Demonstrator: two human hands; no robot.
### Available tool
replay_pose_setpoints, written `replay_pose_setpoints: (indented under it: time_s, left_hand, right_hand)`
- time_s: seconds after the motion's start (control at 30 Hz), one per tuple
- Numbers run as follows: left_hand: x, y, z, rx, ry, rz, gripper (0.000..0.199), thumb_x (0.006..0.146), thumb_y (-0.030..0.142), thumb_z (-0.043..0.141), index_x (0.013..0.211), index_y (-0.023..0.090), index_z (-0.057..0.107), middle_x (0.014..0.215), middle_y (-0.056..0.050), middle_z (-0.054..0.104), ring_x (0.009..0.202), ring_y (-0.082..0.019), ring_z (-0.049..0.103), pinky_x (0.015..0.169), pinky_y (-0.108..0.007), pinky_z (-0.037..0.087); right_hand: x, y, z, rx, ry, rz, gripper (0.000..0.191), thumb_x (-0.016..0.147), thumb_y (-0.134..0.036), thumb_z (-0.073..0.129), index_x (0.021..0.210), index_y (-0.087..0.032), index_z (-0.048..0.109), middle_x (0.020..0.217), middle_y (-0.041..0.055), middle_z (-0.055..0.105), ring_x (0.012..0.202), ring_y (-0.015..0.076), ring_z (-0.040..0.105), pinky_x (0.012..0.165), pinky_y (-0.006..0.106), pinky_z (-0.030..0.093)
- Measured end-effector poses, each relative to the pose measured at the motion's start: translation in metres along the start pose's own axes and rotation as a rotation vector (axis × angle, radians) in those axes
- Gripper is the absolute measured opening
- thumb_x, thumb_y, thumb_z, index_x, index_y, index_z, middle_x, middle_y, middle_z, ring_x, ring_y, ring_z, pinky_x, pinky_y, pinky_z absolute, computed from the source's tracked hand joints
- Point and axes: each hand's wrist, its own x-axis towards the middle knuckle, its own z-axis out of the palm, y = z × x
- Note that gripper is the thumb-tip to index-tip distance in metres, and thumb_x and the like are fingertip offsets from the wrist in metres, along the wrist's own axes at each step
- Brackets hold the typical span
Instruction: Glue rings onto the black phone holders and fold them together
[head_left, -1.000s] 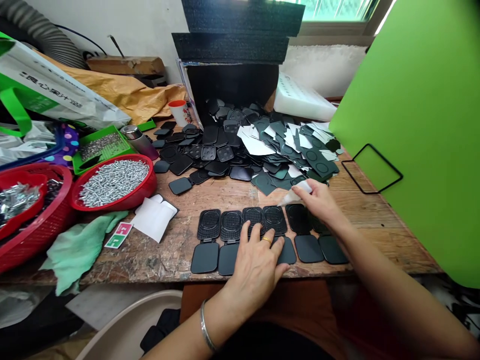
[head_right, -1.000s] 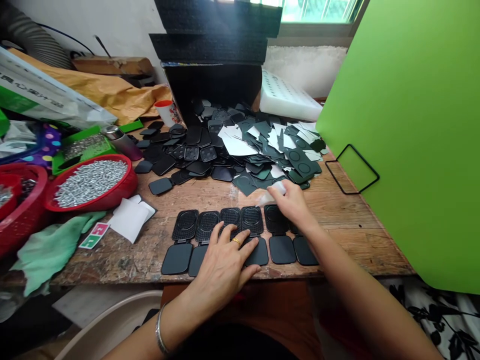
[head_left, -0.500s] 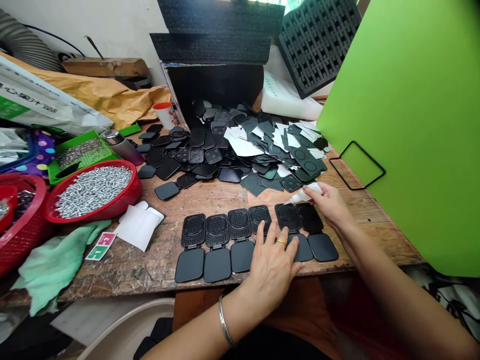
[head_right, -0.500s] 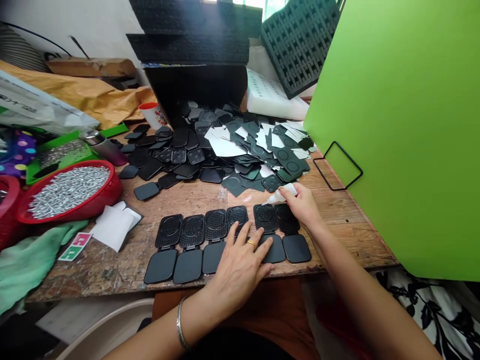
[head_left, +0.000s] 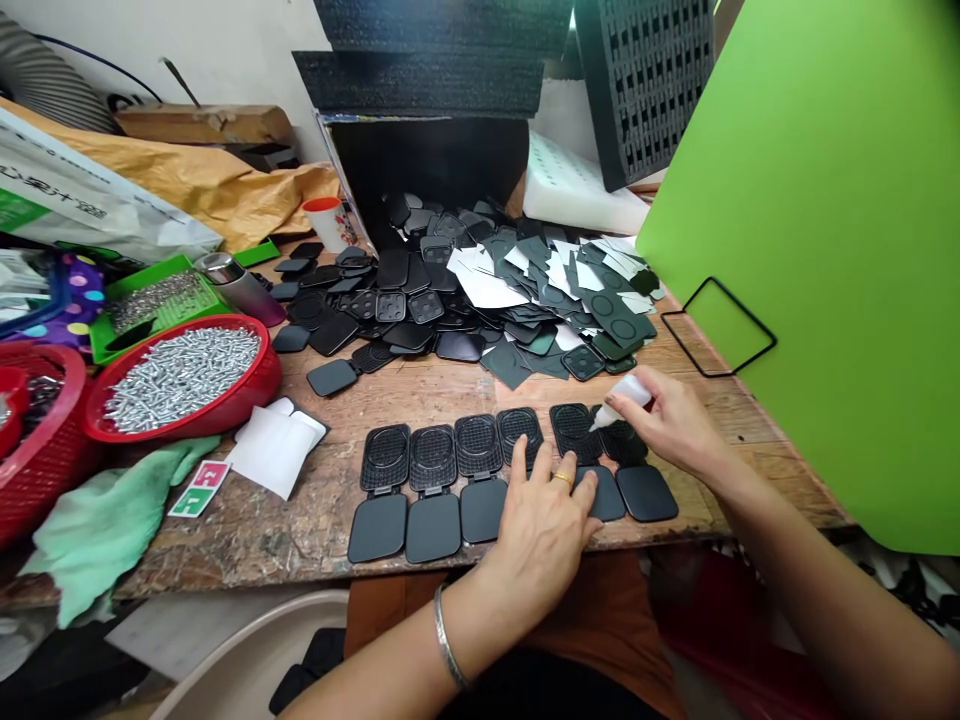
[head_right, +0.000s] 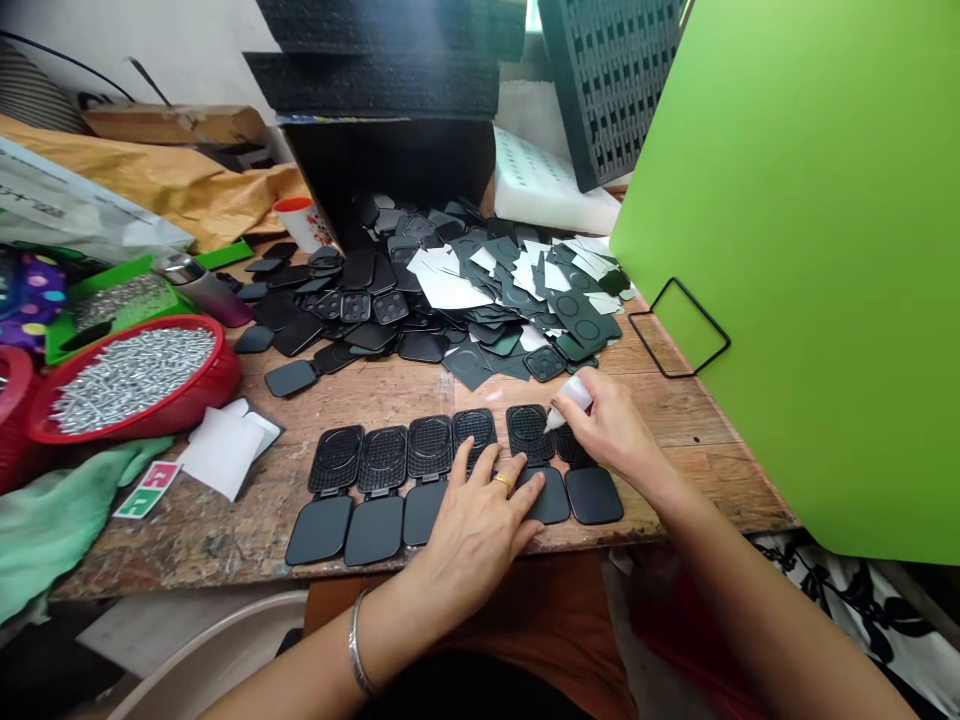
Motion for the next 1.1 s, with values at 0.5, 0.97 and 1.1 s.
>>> replay_pose_setpoints:
  time_s: [0.5, 0.97, 1.1]
  left_hand:
    - [0.001, -0.004, -0.006, -0.003, -0.019, -0.012, 0.039, 0.088, 0.042, 0.056, 0.122, 0.024, 0.058, 0.128, -0.009, 0.059, 0.129, -0.033, 0.04, 0.111, -0.058, 0.019]
    - [0.033, 0.032, 0.009, -0.038, 0.017, 0.131, 0.047, 0.091, 0.049, 0.049, 0.13, 0.023, 0.05, 0.137, -0.009, 0.051, 0.136, -0.034, 0.031, 0.112, -0.056, 0.02]
    - [0.037, 0.029, 0.014, 0.0, 0.0, 0.125, 0.037, 0.093, 0.042, 0.047, 0.123, 0.022, 0.055, 0.131, -0.009, 0.056, 0.134, -0.035, 0.035, 0.11, -0.058, 0.02]
  right_hand:
    - [0.024, 0.011, 0.024, 0.468, 0.109, 0.212, 0.03, 0.07, -0.047, 0.065, 0.065, -0.021, 0.052, 0.059, -0.001, 0.052, 0.056, 0.0144, 0.044, 0.052, 0.026, 0.033]
    - [0.006, 0.081, 0.001, 0.554, 0.218, 0.345, 0.032, 0.069, -0.051, 0.067, 0.071, -0.02, 0.061, 0.066, 0.0016, 0.062, 0.057, 0.0155, 0.05, 0.052, 0.028, 0.04]
    - [0.011, 0.075, 0.007, 0.466, 0.212, 0.295, 0.032, 0.071, -0.05, 0.065, 0.068, -0.019, 0.058, 0.06, -0.0004, 0.057, 0.055, 0.0149, 0.047, 0.053, 0.028, 0.037]
